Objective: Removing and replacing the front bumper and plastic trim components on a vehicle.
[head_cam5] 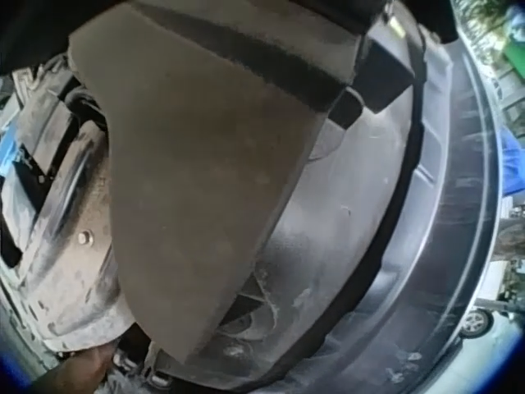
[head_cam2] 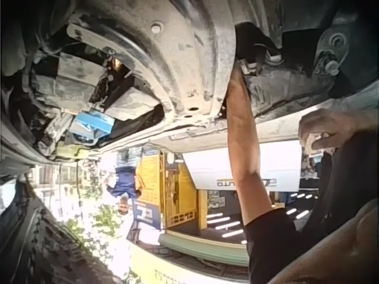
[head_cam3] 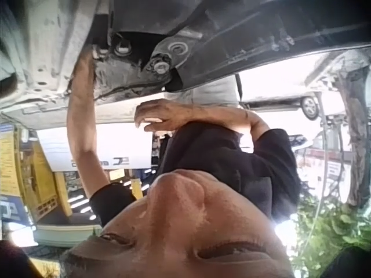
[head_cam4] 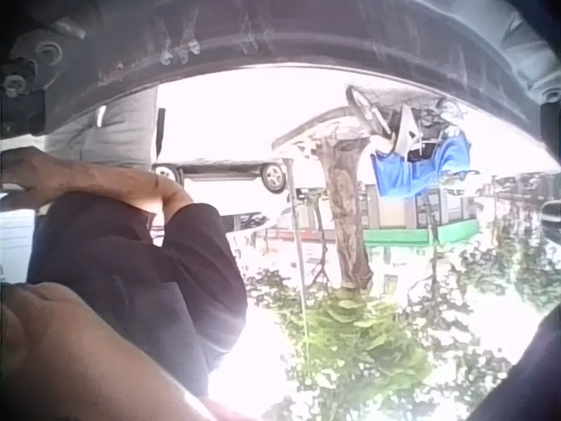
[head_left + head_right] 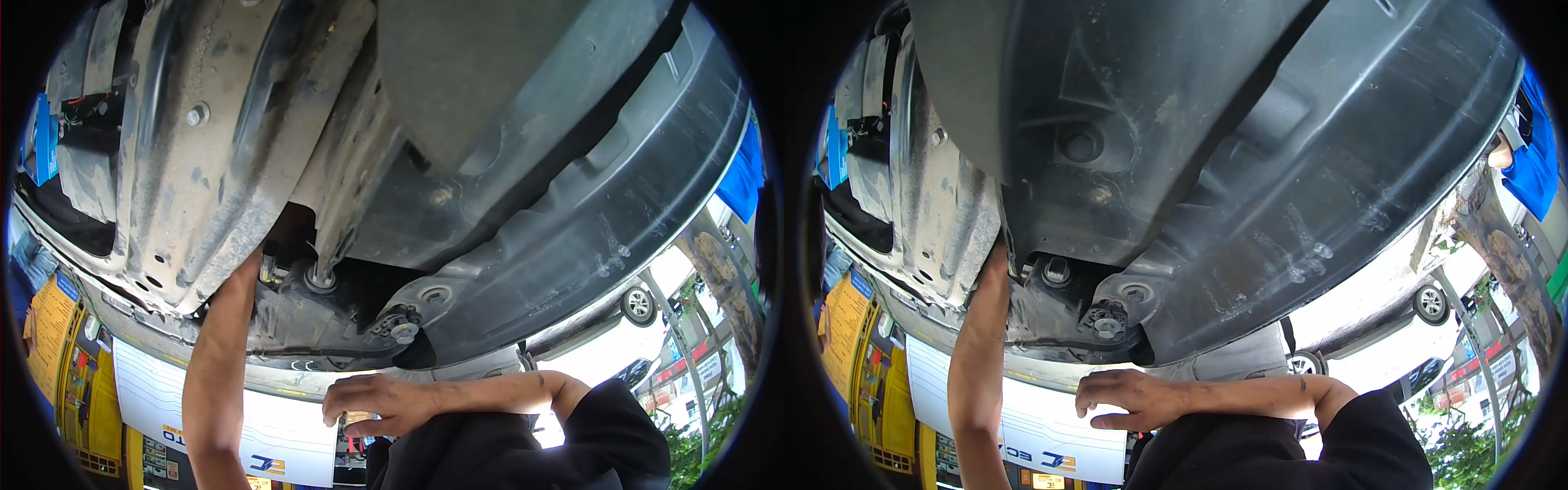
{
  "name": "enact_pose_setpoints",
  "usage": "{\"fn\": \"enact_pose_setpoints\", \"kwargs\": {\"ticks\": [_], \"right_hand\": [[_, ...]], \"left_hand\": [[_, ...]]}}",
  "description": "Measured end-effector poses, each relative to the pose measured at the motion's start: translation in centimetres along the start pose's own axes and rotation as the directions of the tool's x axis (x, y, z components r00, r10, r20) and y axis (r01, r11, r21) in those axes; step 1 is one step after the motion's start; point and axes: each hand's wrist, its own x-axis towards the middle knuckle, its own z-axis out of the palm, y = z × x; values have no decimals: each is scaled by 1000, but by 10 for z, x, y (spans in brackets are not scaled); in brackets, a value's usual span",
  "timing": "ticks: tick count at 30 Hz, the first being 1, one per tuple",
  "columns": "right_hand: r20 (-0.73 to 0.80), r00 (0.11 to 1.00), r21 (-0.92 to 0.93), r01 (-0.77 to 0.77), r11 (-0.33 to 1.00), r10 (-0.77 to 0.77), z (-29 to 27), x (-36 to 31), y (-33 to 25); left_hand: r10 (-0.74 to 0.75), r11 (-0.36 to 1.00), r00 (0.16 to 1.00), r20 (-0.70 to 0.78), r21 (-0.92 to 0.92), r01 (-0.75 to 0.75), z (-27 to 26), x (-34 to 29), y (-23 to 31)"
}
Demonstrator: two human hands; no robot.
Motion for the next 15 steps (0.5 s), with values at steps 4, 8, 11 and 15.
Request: {"fn": "enact_pose_setpoints", "kwargs": {"ticks": [4, 8, 11, 15], "right_hand": [[39, 997, 78, -68, 995, 65, -7, -6, -5], [46, 994, 159, -110, 981, 104, -14, -13, -1], [64, 990, 159, -138, 978, 129, -16, -12, -6], [35, 995, 179, -99, 979, 94, -17, -12, -4]], "left_hand": [[51, 999, 998, -31, -12, -51, 2, 14, 6], [82, 995, 996, -32, -58, -84, 16, 11, 0], [92, 993, 995, -31, -74, -94, 7, -18, -10], [98, 989, 994, -38, -103, -102, 7, -37, -12]]}}
